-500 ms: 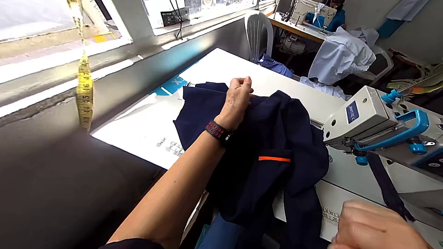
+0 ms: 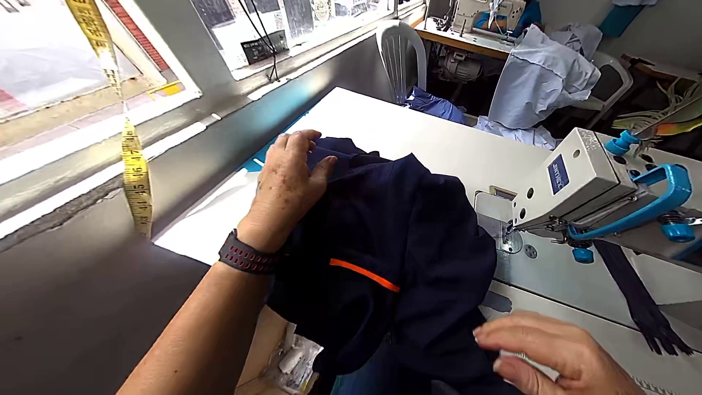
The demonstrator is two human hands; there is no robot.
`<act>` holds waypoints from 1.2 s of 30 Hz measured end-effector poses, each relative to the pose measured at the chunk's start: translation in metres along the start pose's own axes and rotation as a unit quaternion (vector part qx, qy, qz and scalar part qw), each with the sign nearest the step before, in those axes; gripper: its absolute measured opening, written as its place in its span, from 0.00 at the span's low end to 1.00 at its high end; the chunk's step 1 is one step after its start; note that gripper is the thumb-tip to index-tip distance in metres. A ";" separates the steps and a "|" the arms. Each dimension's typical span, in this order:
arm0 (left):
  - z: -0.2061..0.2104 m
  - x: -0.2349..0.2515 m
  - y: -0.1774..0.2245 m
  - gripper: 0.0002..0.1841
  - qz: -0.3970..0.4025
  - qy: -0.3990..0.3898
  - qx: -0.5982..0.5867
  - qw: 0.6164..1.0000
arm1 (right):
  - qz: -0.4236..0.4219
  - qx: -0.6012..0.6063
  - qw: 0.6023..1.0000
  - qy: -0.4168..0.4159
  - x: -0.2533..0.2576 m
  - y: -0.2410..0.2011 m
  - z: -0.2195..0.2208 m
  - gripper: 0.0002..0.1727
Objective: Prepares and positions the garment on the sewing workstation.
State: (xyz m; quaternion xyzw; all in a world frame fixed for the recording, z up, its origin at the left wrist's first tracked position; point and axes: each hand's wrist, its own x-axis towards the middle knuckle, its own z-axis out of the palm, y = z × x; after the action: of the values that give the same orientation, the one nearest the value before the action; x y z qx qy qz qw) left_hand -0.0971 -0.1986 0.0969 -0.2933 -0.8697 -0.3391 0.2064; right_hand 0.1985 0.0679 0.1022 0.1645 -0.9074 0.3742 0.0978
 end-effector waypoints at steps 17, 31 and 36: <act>0.045 -0.028 0.052 0.09 0.233 0.085 -0.031 0.968 | -0.082 -0.186 0.917 0.343 0.169 0.055 0.018 0.12; 0.058 -0.127 0.041 0.71 0.178 -0.174 0.090 0.964 | 0.241 -0.352 0.901 0.077 0.175 0.160 0.031 0.30; 0.011 -0.110 0.035 0.19 0.234 -0.079 -0.197 0.949 | 0.028 -0.264 0.919 0.291 0.153 0.101 0.022 0.14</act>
State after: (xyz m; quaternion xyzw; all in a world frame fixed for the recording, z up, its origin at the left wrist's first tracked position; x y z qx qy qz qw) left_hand 0.0052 -0.2103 0.0444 -0.5495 -0.7059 -0.4214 0.1491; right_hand 0.0179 0.0852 0.0671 -0.0088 -0.9088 0.1554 0.3871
